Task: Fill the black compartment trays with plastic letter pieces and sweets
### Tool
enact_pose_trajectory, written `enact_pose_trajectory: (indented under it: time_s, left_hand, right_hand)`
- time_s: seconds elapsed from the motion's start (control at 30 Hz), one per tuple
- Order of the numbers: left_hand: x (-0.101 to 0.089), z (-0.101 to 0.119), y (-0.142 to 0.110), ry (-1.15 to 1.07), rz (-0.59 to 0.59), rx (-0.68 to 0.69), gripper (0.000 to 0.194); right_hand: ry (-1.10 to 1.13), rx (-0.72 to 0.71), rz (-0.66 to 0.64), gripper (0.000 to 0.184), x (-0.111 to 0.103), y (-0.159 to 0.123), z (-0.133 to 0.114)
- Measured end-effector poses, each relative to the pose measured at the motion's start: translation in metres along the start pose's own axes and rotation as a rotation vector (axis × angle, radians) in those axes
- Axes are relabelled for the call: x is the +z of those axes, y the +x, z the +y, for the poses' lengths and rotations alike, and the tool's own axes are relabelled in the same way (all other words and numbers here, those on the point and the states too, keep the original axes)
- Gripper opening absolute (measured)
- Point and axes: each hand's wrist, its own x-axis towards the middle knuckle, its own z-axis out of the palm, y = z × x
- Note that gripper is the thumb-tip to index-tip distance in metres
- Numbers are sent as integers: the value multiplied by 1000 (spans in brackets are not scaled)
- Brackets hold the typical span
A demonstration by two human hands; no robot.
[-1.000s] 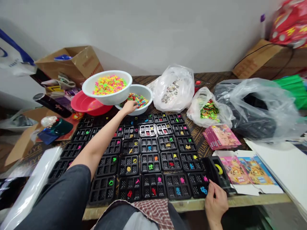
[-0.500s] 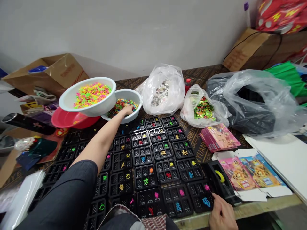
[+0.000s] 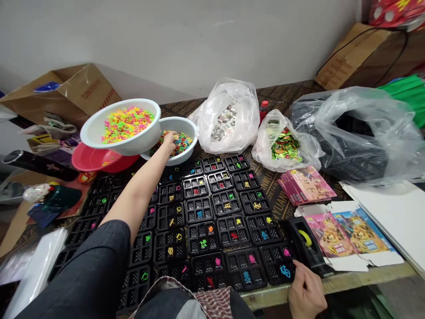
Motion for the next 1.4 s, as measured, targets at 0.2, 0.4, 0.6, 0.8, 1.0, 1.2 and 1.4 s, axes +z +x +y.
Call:
enact_pose_trajectory:
  time_s: [0.2,0.4,0.6,0.8,1.0,1.2,1.4]
  left_hand:
    - [-5,3,-3,-378,-9,-215,21]
    - [-17,11,-21,-614,-115,-281,23]
    - [-22,25,-73,-711,-273,-345,29]
    - [-39,-14,-213,-709,-648,-675,19]
    - [-81,-97,-361,-685,-799,-996,5]
    - [-129,-135,-409,-882,-507,-920,16]
    - [-174,-157,-409,-980,-263,-692,14]
  right_hand:
    - [-6,26,11,38,1,-1,1]
    - [11,102,-6,45,1,-6,4]
    - [12,220,-21,57,3,-4,1]
    - [-27,157,29,59,0,-1,-5]
    - [348,-57,-52,33,19,6,-106]
    - [871,-255,-696,29,49,5,-215]
    - [846,-403,-800,23,54,-4,-256]
